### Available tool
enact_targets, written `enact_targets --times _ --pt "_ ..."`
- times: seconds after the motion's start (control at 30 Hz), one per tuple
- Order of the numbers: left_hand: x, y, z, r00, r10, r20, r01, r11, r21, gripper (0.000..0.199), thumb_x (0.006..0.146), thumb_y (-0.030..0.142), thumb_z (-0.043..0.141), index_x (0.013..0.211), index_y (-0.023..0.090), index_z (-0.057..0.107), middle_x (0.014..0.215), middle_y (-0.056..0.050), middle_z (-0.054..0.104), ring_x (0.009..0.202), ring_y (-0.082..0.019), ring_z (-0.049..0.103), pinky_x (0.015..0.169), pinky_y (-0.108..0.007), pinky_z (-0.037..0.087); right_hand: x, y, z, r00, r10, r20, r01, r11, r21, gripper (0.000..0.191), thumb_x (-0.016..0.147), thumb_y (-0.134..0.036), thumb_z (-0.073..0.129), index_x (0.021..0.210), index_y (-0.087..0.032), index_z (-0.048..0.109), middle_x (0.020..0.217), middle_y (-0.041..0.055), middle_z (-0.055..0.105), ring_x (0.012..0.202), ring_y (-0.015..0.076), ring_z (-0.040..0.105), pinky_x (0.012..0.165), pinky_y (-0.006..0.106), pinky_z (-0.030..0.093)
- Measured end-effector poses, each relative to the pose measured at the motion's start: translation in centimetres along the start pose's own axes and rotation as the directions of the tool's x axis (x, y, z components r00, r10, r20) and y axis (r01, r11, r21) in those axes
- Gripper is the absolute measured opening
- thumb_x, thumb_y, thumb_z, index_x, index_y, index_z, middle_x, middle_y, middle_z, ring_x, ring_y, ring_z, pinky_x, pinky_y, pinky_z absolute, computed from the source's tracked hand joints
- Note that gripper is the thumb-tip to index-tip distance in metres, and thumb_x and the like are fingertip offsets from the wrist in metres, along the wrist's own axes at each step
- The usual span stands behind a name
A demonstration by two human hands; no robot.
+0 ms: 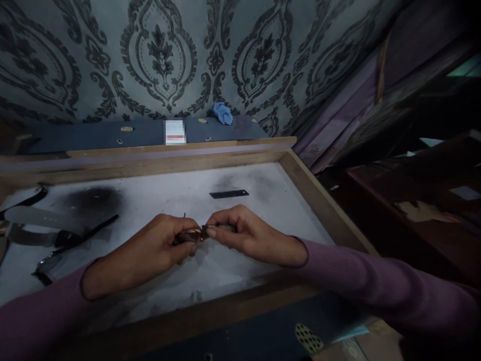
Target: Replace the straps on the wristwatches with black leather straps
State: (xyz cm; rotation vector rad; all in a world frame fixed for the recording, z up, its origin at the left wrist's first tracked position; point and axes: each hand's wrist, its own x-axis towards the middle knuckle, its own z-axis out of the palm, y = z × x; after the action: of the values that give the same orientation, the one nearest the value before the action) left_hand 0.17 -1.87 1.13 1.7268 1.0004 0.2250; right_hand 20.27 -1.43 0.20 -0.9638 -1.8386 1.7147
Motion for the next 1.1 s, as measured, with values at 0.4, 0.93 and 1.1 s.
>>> enact_targets --times 0.4,0.93,1.1 --pt "-0.1 -0.2 0.0 0.999 -0.051 0.016 0.052 0.992 -0.119 0.01 0.079 0.013 0.051 0.076 0.013 0.061 0.061 0.005 0.053 0.054 -0.008 0.049 0.051 -0.018 0.039 -0.3 0.5 0.1 0.997 -0.074 -0.008 0.072 0.986 -0.153 0.034 0.091 -0.038 0.05 0.082 -0.009 0.065 0.056 -0.0047 0.036 0.05 0.0062 0.027 0.044 0.02 0.021" --pt "0.4 -0.7 0.5 0.99 -0.092 0.106 0.128 0.9 -0.417 0.014 0.079 0.026 0.057 0.076 0.013 0.055 0.059 0.004 0.056 0.047 -0.007 0.046 0.048 -0.021 0.036 -0.3 0.7 0.2 0.996 -0.085 0.032 0.091 0.946 -0.311 0.024 0.09 -0.024 0.047 0.074 -0.011 0.059 0.055 -0.0051 0.035 0.05 0.0063 0.029 0.046 0.02 0.022" --pt "0.5 -1.0 0.7 0.99 -0.087 0.114 0.13 0.878 -0.461 0.017 0.081 0.029 0.057 0.078 0.013 0.056 0.06 0.003 0.057 0.047 -0.007 0.044 0.049 -0.021 0.035 -0.2 1.0 0.1 0.994 -0.102 0.037 0.108 0.946 -0.305 0.023 0.09 -0.022 0.047 0.074 -0.011 0.06 0.055 -0.0053 0.035 0.049 0.0064 0.029 0.046 0.021 0.022"
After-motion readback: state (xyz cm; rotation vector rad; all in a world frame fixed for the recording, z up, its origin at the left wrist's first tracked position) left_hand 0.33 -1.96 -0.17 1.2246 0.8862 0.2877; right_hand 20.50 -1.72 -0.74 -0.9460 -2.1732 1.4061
